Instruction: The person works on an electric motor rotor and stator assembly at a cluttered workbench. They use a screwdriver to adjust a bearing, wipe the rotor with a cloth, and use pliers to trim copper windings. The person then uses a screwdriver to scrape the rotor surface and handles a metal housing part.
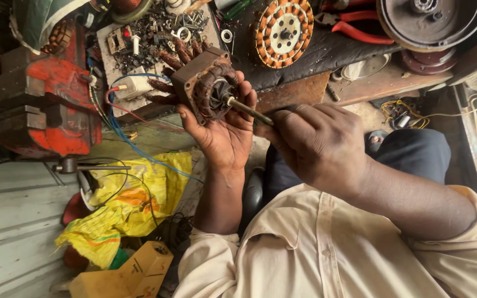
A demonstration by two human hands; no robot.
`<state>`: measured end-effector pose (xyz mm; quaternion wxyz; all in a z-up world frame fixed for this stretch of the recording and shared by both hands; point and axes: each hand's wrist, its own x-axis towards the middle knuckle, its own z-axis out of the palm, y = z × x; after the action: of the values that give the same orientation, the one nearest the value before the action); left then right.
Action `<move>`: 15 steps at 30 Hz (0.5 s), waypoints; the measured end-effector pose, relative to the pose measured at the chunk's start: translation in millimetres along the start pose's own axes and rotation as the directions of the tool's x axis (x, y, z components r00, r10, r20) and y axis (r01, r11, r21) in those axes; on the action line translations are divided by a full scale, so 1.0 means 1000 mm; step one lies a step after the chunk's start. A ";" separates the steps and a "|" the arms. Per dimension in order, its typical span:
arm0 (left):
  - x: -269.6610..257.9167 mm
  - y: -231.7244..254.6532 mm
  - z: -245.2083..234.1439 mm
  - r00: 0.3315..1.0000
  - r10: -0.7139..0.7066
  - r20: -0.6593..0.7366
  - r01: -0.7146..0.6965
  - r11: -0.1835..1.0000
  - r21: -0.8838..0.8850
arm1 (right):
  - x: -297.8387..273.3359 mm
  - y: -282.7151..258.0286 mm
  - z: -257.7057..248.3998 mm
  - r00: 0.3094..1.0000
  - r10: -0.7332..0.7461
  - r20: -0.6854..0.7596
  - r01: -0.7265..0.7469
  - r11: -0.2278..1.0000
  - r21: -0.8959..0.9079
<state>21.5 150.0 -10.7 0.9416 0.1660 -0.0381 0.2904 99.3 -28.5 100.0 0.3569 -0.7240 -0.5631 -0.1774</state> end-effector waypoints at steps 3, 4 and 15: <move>-0.003 0.002 0.001 1.000 -0.030 0.010 0.031 0.996 -0.078 | 0.001 -0.005 -0.007 0.998 -0.069 0.001 0.069 0.997 -0.032; -0.003 0.002 0.001 0.999 -0.024 0.029 0.026 0.996 -0.080 | 0.003 -0.004 -0.012 0.996 -0.089 0.018 0.089 0.995 -0.038; -0.007 0.000 -0.001 0.998 0.007 0.062 -0.001 0.996 -0.093 | 0.005 -0.006 -0.023 0.986 -0.169 -0.011 0.169 0.985 -0.034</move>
<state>16.1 146.6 -13.3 0.9461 0.1309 -0.0812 0.2849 98.8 -41.0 120.6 0.3326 -0.6781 -0.6170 -0.2211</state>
